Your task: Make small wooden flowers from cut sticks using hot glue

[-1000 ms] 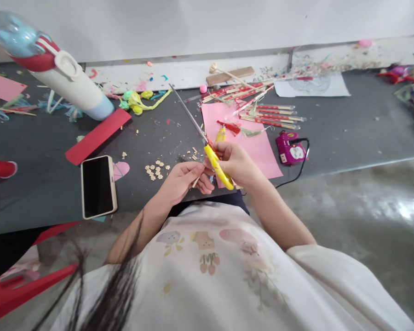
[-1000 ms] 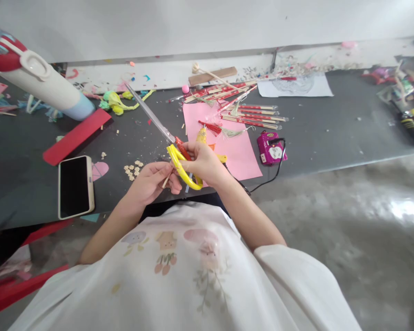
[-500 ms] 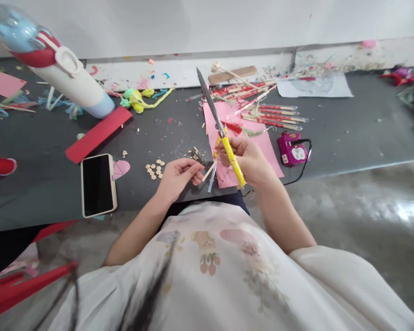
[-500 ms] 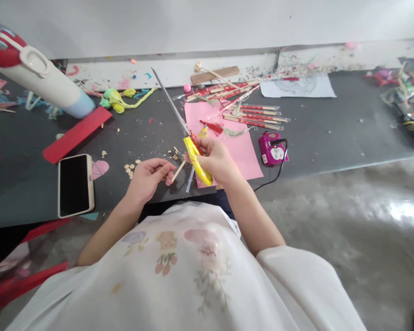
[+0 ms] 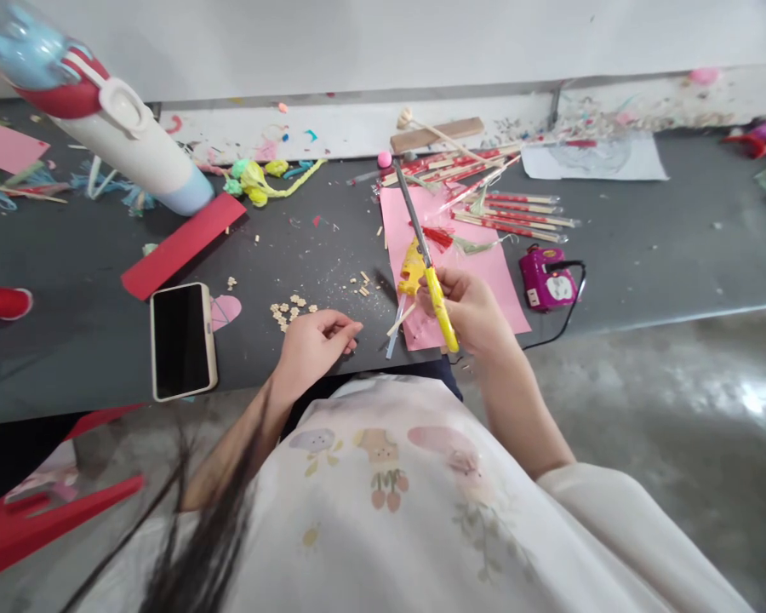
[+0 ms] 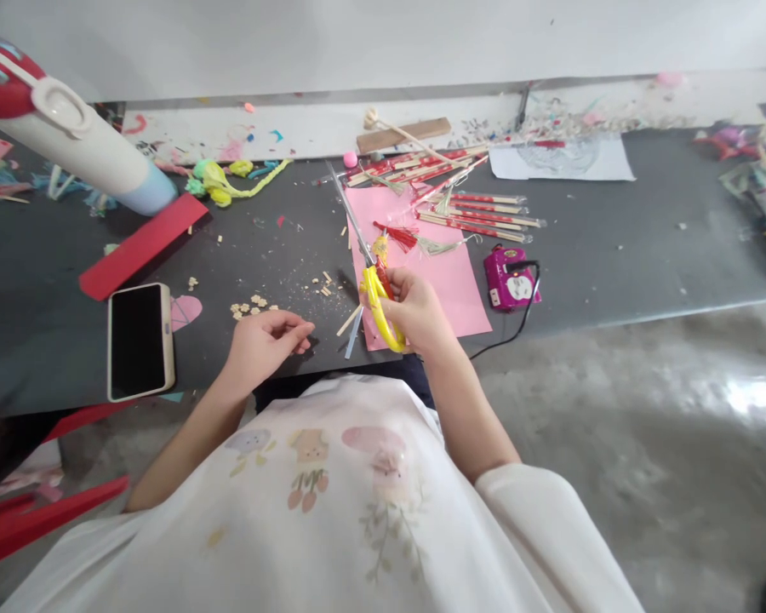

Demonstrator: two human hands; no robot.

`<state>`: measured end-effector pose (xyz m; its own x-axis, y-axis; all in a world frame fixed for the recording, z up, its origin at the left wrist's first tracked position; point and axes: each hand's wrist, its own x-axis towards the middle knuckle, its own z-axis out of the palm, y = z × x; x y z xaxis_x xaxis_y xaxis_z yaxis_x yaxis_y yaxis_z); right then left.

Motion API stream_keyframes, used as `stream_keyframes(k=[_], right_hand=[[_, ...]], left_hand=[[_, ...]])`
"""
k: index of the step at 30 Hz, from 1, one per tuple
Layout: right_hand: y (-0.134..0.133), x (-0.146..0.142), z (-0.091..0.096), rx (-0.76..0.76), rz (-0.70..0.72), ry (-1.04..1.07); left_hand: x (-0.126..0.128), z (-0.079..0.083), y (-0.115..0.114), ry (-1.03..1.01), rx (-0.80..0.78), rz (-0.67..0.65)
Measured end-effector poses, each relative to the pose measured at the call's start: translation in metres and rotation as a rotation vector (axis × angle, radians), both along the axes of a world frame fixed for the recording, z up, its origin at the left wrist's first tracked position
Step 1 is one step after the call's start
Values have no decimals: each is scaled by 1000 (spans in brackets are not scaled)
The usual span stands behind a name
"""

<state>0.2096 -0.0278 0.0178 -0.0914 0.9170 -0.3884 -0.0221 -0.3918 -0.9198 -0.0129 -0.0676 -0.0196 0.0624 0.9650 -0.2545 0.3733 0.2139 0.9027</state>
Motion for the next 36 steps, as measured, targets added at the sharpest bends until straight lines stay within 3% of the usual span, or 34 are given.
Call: stream_keyframes(k=[6, 11, 15, 30, 36], right_hand=[[-4, 2, -7, -11, -4, 13], [-6, 3, -12, -45, -20, 55], [-6, 1, -12, -73, -33, 85], [-2, 3, -19, -81, -8, 154], [0, 3, -16, -79, -37, 110]], left_hand=[[-6, 0, 4, 195, 37, -111], [-3, 5, 15, 688, 313, -189], [4, 5, 28, 935, 372, -249], [11, 1, 52, 967, 258, -272], [10, 8, 48, 889, 275, -216]])
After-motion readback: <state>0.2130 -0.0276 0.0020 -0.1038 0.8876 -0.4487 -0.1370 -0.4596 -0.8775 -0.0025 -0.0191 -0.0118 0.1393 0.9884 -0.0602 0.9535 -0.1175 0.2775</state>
